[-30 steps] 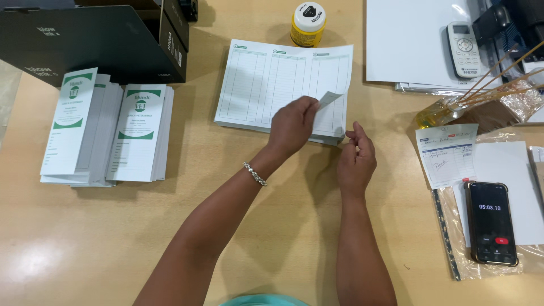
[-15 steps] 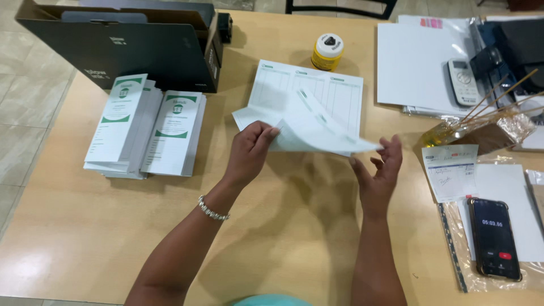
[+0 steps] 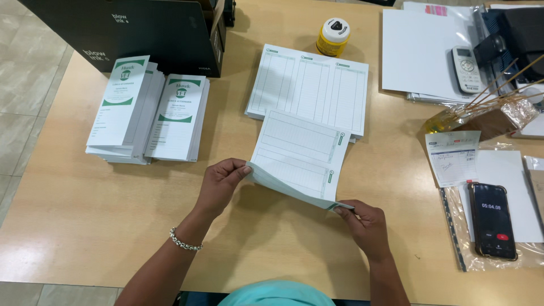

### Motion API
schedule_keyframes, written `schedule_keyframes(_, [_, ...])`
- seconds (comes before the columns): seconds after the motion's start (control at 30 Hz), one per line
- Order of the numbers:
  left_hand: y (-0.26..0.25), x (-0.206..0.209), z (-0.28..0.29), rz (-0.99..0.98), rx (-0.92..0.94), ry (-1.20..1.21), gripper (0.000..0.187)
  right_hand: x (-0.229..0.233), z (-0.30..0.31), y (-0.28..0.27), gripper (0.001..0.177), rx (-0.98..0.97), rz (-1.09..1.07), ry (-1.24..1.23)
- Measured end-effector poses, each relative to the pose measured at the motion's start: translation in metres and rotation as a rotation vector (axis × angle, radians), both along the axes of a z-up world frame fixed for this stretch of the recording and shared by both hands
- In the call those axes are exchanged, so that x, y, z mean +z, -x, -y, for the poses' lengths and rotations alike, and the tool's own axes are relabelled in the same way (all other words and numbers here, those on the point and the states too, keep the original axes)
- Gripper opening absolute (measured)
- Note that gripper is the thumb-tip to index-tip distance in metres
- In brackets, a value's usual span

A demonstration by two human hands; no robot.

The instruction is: The person folds a stack of white papers with green headers into smaller rectangular sections on a wooden table. They repeatedly pick up a sheet, fold it in half, and then fold it again, placing the finished pieces into a neat pile on the left side of the workspace.

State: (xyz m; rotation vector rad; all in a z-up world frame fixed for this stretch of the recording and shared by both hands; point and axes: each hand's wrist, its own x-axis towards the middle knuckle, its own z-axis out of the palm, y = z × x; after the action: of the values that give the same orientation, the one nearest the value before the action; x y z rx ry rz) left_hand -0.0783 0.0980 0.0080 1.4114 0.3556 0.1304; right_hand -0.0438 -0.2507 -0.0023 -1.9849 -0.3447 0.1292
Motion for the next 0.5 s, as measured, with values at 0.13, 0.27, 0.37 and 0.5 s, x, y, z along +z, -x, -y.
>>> schedule_keyframes(0.13, [0.000, -0.005, -0.001, -0.054, 0.049, 0.016, 0.012, -0.006, -0.003, 0.005, 0.017, -0.058, -0.029, -0.027])
schedule_keyframes(0.27, [-0.003, 0.003, 0.001, -0.072, 0.078, -0.005, 0.017, -0.005, -0.008, 0.004, 0.021, -0.093, -0.082, -0.039])
schedule_keyframes(0.37, [-0.003, 0.004, 0.001, -0.064, 0.087, -0.040, 0.018, -0.005, -0.009, 0.004, 0.024, -0.099, -0.090, -0.029])
schedule_keyframes(0.5, [0.001, 0.017, 0.006, -0.076, 0.101, -0.241, 0.024, 0.003, -0.016, 0.004, 0.027, -0.139, -0.170, -0.047])
